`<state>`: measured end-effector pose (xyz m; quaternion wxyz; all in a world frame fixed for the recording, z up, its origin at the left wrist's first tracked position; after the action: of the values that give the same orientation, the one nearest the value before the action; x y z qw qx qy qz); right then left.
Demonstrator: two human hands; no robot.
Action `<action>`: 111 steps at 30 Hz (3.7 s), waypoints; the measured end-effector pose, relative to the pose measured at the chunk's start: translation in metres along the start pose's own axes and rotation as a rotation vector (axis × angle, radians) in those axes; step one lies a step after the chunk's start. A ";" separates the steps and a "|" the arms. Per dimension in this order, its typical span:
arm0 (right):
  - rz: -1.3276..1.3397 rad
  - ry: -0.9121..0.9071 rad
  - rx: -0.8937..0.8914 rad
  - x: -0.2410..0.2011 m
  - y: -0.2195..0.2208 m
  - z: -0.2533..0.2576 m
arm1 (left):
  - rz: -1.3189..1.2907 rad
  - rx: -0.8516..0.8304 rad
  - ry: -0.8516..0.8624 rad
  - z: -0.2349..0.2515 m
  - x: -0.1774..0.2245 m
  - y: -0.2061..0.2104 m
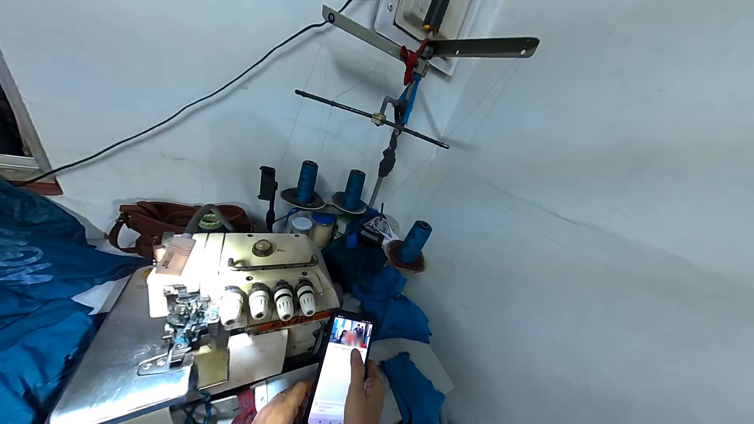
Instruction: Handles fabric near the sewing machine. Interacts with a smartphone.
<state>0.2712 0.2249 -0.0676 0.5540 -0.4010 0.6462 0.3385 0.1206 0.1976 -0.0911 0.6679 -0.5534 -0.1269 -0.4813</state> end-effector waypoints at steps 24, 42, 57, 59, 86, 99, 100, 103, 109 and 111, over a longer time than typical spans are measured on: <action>0.280 -0.159 -0.257 0.033 -0.018 0.006 | 0.016 0.008 -0.004 -0.002 -0.003 0.003; 0.271 -0.208 -0.128 0.037 -0.018 0.002 | 0.019 0.047 0.014 -0.003 -0.006 0.004; 0.184 -0.195 -0.061 0.031 -0.012 -0.001 | 0.012 0.069 0.037 -0.004 -0.008 0.004; 0.190 -0.196 -0.058 0.030 -0.012 -0.002 | 0.015 0.071 0.038 -0.004 -0.008 0.005; 0.155 -0.186 -0.023 0.032 -0.013 0.000 | 0.023 0.067 0.040 -0.004 -0.008 0.005; 0.138 -0.206 0.013 0.031 -0.015 -0.002 | 0.025 0.059 0.024 -0.004 -0.008 0.005; 0.143 -0.209 0.016 0.031 -0.015 -0.002 | 0.028 0.060 0.025 -0.004 -0.008 0.005; 0.149 -0.206 0.021 0.031 -0.015 -0.002 | 0.026 0.061 0.028 -0.003 -0.008 0.005; 0.126 -0.189 0.013 0.029 -0.015 -0.003 | 0.017 0.068 0.036 -0.003 -0.007 0.004; 0.130 -0.191 0.003 0.029 -0.014 -0.002 | 0.018 0.064 0.033 -0.004 -0.007 0.005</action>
<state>0.2811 0.2125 -0.0959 0.5906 -0.3233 0.6156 0.4094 0.1192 0.1977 -0.1002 0.6915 -0.5249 -0.1264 -0.4799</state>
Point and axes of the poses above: each hand's wrist, its own z-axis towards the middle knuckle, its own y-axis out of the palm, x = y × z, the point moved 5 cm from there along z, towards the middle knuckle, and after that the axes turned 9 degrees about y, right-handed, at the moved point
